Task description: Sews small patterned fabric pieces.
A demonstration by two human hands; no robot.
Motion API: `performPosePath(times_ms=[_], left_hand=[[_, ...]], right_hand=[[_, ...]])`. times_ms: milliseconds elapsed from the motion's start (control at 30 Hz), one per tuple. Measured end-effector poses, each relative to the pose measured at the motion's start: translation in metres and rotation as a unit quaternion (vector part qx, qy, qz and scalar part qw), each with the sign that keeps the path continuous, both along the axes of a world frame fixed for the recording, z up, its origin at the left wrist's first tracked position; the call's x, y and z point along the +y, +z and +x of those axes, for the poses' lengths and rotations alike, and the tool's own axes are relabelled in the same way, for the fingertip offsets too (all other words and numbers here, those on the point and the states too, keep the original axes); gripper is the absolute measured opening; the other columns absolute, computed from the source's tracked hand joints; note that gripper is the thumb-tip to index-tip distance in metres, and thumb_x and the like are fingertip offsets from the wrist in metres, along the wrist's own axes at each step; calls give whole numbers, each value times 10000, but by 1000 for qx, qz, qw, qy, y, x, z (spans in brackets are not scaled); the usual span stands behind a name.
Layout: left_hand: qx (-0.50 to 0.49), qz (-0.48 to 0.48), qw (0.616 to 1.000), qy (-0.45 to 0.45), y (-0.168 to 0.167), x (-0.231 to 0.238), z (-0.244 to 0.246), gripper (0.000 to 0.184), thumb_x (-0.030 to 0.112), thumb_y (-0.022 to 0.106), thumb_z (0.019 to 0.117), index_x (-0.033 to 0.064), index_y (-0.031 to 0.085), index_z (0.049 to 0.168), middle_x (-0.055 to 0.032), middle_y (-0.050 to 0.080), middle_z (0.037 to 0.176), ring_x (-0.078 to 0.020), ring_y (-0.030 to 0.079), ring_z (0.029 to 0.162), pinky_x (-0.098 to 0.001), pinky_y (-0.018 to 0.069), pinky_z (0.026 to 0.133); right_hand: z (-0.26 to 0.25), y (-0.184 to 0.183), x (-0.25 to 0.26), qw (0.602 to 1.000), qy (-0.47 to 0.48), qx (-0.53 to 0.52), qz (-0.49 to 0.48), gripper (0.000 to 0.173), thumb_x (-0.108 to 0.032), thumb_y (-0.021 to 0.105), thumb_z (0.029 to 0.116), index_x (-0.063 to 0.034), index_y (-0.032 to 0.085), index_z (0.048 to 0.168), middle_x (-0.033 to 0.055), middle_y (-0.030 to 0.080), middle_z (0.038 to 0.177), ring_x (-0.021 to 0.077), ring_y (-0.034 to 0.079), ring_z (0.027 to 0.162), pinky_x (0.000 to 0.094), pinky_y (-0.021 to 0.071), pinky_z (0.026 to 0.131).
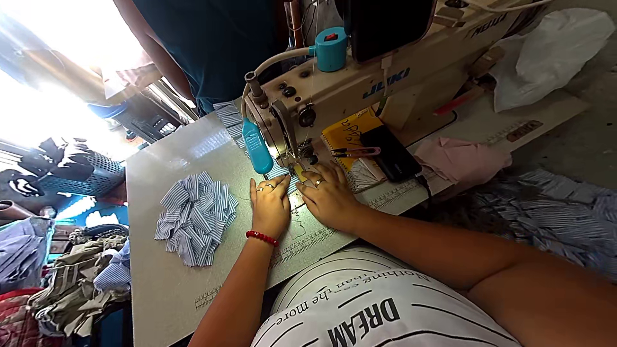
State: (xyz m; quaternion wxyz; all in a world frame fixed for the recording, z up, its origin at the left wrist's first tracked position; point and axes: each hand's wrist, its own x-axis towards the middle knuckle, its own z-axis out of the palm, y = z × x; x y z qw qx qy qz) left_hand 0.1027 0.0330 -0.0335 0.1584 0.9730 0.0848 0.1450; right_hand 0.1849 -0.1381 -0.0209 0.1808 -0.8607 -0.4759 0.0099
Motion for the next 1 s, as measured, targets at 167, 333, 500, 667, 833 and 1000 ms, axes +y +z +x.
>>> performPosePath(times_ms=[167, 333, 500, 667, 833, 1000], left_hand=[[16, 21, 1000, -3, 2, 1, -1, 413, 86, 489, 984, 149, 704, 1331, -61, 678, 1348, -300, 597, 1305, -759, 161, 1153], [23, 29, 999, -11, 1, 2, 0, 422, 99, 481, 987, 156, 692, 1349, -55, 672, 1355, -299, 590, 1313, -762, 139, 1158], [23, 42, 999, -15, 1, 5, 3, 431, 96, 472, 986, 165, 691, 1352, -53, 671, 1355, -298, 593, 1309, -776, 137, 1148], [49, 53, 997, -14, 5, 10, 7, 458, 102, 463, 980, 181, 671, 1380, -39, 650, 1386, -301, 573, 1325, -792, 114, 1135], [65, 52, 997, -1, 7, 12, 11, 467, 105, 458, 988, 196, 652, 1404, -35, 633, 1402, -304, 553, 1340, -798, 92, 1133], [67, 51, 996, 16, 7, 15, 16, 465, 76, 452, 990, 178, 661, 1392, -55, 640, 1391, -327, 560, 1331, -802, 98, 1130]], right_hand=[[-1, -1, 0, 1000, 1, -13, -3, 406, -320, 431, 1069, -203, 682, 1367, 98, 577, 1486, 353, 344, 1515, 698, 136, 1210], [-1, -1, 1, 1000, -1, -19, -11, 424, -363, 433, 1070, -192, 673, 1375, 105, 573, 1489, 355, 339, 1518, 707, 128, 1204], [-1, 4, 2, 999, -5, 0, -46, 473, -400, 386, 1085, -204, 602, 1457, 103, 500, 1562, 353, 259, 1555, 714, 77, 1209], [-1, 9, 5, 995, -13, 23, -99, 519, -437, 328, 1098, -237, 487, 1551, 96, 379, 1648, 348, 159, 1586, 724, 17, 1204], [-1, 11, 6, 993, -14, 38, -114, 536, -450, 310, 1100, -254, 432, 1583, 92, 327, 1676, 336, 103, 1598, 723, -12, 1203], [0, 8, 5, 995, -8, 39, -87, 516, -424, 355, 1096, -226, 472, 1559, 115, 400, 1632, 347, 158, 1586, 704, 27, 1217]])
